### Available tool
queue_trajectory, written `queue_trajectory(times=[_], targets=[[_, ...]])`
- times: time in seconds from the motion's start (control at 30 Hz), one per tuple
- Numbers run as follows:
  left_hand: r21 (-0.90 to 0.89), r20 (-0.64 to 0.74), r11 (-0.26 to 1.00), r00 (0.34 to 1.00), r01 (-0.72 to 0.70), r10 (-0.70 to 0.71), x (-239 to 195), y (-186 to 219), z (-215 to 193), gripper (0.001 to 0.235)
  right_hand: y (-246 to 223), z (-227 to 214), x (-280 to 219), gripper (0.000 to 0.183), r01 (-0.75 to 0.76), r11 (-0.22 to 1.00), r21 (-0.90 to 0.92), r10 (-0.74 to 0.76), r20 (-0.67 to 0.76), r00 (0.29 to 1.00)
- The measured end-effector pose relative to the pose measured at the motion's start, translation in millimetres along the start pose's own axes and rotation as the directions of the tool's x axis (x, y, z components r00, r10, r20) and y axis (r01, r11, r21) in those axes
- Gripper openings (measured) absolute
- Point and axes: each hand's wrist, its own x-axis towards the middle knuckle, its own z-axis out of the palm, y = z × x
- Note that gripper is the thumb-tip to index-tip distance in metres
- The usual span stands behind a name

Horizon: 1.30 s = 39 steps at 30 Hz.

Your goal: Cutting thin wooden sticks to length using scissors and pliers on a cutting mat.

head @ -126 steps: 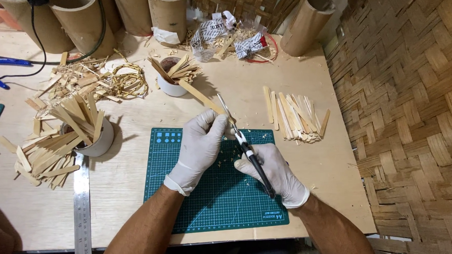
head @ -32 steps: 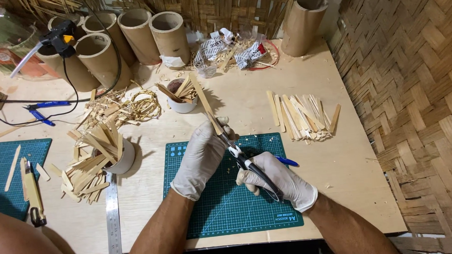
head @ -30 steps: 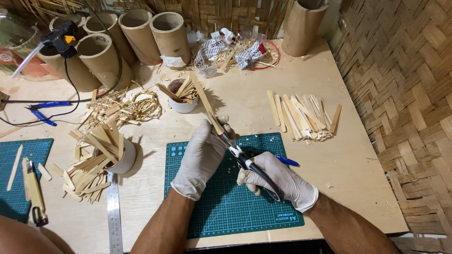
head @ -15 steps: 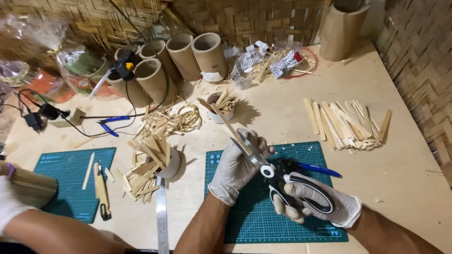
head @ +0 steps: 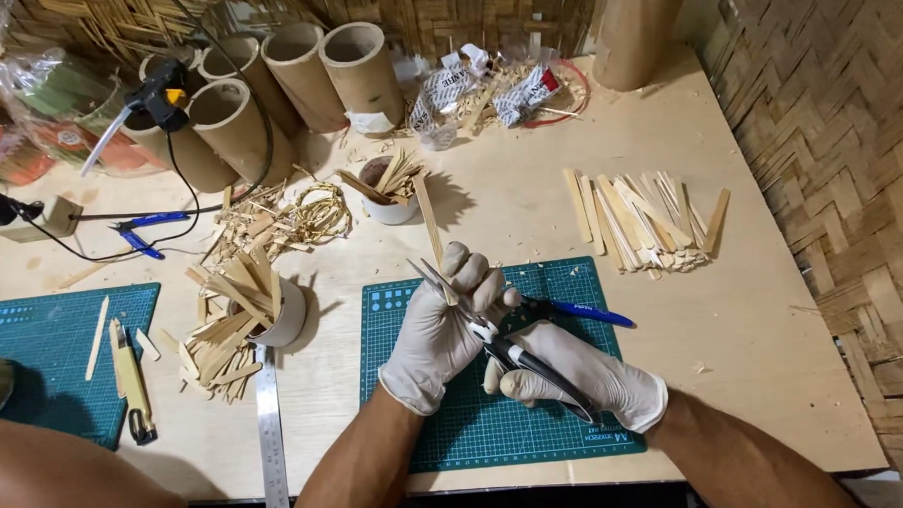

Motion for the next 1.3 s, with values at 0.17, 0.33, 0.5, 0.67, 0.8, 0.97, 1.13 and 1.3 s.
queue_trajectory(times=[0.17, 0.33, 0.5, 0.67, 0.8, 0.97, 1.13, 1.3], targets=[[-0.032, 0.002, 0.999, 1.000, 0.007, -0.007, 0, -2, -4, 0.032, -8, 3, -4, 0.036, -0.036, 0.998, 0.047, 0.037, -0.017, 0.999], [-0.027, 0.011, 1.000, 1.000, 0.005, -0.004, 1, -2, -7, 0.029, -2, 0, -2, 0.035, -0.021, 0.998, 0.054, 0.021, 0.011, 1.000], [-0.013, -0.005, 1.000, 1.000, -0.003, 0.003, 1, -3, -10, 0.026, -26, -4, -2, 0.033, 0.008, 1.000, 0.003, -0.008, 0.025, 1.000], [-0.005, -0.007, 1.000, 1.000, -0.001, 0.000, 0, -4, -12, 0.026, -16, -3, -1, 0.031, 0.023, 1.000, 0.010, -0.024, 0.048, 0.999], [0.014, -0.011, 1.000, 1.000, 0.016, -0.016, 1, -2, -10, 0.028, -14, -3, 0, 0.033, 0.037, 0.999, -0.003, -0.037, 0.053, 0.998], [0.007, -0.008, 1.000, 1.000, 0.007, -0.007, -1, -5, -13, 0.027, -16, -4, -4, 0.034, 0.015, 1.000, 0.009, -0.015, 0.058, 0.998], [0.014, -0.007, 1.000, 1.000, 0.013, -0.013, 0, -5, -6, 0.028, -9, -3, -3, 0.037, -0.029, 0.997, 0.078, 0.025, 0.050, 0.998], [0.056, -0.014, 0.998, 1.000, 0.009, -0.008, -1, -2, -2, 0.031, 8, -2, -1, 0.035, -0.078, 0.982, 0.173, 0.068, 0.064, 0.996]])
